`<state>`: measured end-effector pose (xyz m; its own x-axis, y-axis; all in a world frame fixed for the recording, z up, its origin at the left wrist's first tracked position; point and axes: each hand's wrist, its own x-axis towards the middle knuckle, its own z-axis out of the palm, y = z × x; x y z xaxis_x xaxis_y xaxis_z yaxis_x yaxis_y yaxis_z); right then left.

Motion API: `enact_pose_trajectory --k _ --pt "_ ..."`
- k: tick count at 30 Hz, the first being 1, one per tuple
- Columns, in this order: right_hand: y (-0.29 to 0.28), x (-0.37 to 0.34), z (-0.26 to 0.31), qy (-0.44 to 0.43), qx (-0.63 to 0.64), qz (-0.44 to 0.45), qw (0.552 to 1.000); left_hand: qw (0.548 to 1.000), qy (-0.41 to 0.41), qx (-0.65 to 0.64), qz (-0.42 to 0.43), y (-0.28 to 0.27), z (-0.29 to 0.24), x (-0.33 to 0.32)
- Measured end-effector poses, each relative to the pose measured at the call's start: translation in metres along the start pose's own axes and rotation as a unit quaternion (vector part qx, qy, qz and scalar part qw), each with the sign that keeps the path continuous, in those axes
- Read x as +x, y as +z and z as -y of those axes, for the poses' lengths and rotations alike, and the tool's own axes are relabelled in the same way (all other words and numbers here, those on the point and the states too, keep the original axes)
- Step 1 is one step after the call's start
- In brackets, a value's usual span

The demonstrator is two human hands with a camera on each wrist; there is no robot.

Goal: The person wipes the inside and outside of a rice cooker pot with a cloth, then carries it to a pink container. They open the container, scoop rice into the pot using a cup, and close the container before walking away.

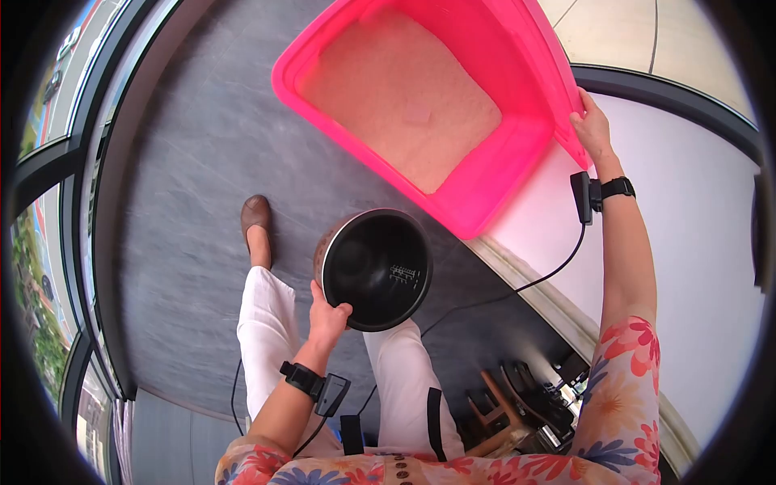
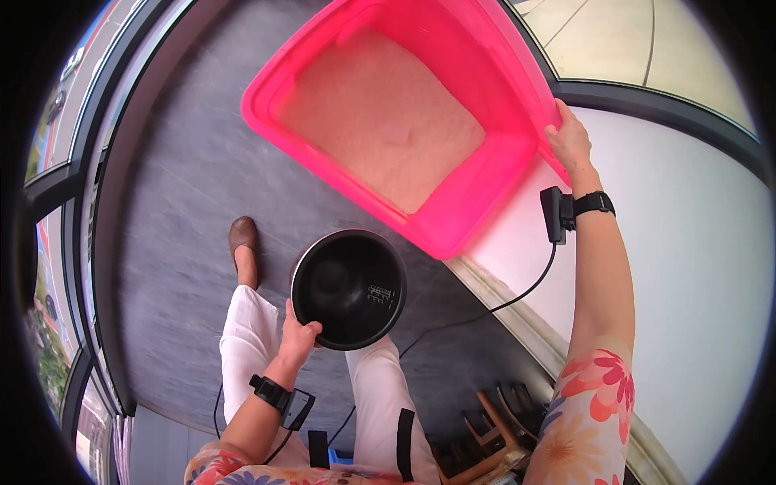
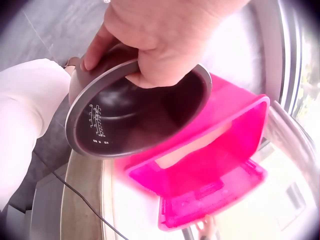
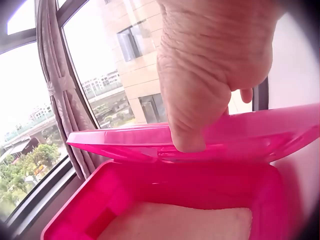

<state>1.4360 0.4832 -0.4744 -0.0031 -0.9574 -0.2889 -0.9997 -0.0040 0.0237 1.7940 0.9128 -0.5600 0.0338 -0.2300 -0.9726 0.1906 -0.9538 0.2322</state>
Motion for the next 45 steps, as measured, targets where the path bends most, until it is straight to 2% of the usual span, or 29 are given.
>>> enact_pose_trajectory --k 2,4,8,10,13,15,16,18,20,21,24,25,26,27,30,33,35,36,38,39,41,45 --pt "0.017 0.004 -0.001 0.005 -0.01 -0.007 1.0 1.0 -0.004 0.003 -0.002 0.001 0.002 0.006" --pt "0.033 0.005 -0.002 -0.016 -0.073 -0.046 0.996 1.0 -0.004 -0.014 -0.008 0.0 0.0 0.01" --pt "0.032 0.0 0.011 -0.006 -0.087 -0.05 0.995 0.999 -0.009 -0.044 -0.011 -0.001 -0.01 0.01" --pt "0.036 -0.001 0.014 -0.04 -0.09 -0.068 0.993 0.997 0.003 -0.071 -0.003 -0.003 -0.01 0.013" --pt "0.049 -0.007 0.03 -0.038 -0.06 -0.062 0.996 0.998 0.011 -0.06 -0.007 -0.003 -0.022 0.011" --pt "0.067 -0.012 0.058 -0.035 0.009 -0.033 0.999 0.997 0.016 -0.075 -0.007 -0.003 -0.025 0.013" --pt "0.087 -0.012 0.066 -0.065 0.064 -0.03 0.995 0.996 0.021 -0.086 -0.005 -0.003 -0.025 0.013" --pt "0.115 -0.009 0.095 -0.03 0.086 0.125 0.988 0.996 0.009 -0.093 0.003 -0.006 -0.029 0.012" --pt "0.161 0.001 0.117 -0.045 0.036 0.171 0.984 0.995 -0.004 -0.097 0.007 -0.009 -0.029 0.014" --pt "0.178 0.008 0.128 -0.046 0.041 0.173 0.983 0.996 0.015 -0.091 -0.002 -0.01 -0.028 0.015" --pt "0.222 0.018 0.158 0.004 0.021 0.181 0.983 0.997 0.038 -0.067 -0.015 -0.013 -0.025 0.015" --pt "0.231 0.022 0.163 0.052 0.013 0.207 0.977 0.997 0.048 -0.055 -0.013 -0.014 -0.026 0.014" --pt "0.241 0.026 0.166 0.1 0.003 0.231 0.968 0.998 0.022 -0.059 -0.004 -0.015 -0.028 0.011" --pt "0.256 0.03 0.164 0.1 0.009 0.238 0.966 0.998 0.017 -0.054 -0.009 -0.015 -0.031 0.011" --pt "0.282 0.03 0.161 0.114 0.027 0.236 0.965 0.999 0.025 -0.032 -0.013 -0.021 -0.034 0.009" --pt "0.268 0.03 0.155 0.119 0.05 0.23 0.965 0.999 0.03 -0.045 -0.004 -0.019 -0.035 0.01" --pt "0.246 0.02 0.154 0.058 0.027 0.195 0.979 0.999 0.024 -0.047 -0.006 -0.022 -0.035 0.011" --pt "0.246 0.015 0.145 0.059 0.025 0.194 0.979 0.999 0.024 -0.047 -0.004 -0.022 -0.037 0.01" --pt "0.246 0.007 0.118 0.065 0.05 0.098 0.992 0.999 0.031 -0.017 -0.01 -0.021 -0.041 0.008" --pt "0.246 0.003 0.106 0.068 0.047 0.099 0.992 0.999 0.029 -0.016 -0.006 -0.02 -0.043 0.006" --pt "0.25 -0.001 0.088 0.087 -0.077 0.074 0.99 0.999 0.041 0.011 -0.006 -0.02 -0.043 0.002" --pt "0.271 -0.002 0.079 0.05 -0.116 0.032 0.991 0.998 0.055 0.013 -0.008 -0.022 -0.034 -0.003"
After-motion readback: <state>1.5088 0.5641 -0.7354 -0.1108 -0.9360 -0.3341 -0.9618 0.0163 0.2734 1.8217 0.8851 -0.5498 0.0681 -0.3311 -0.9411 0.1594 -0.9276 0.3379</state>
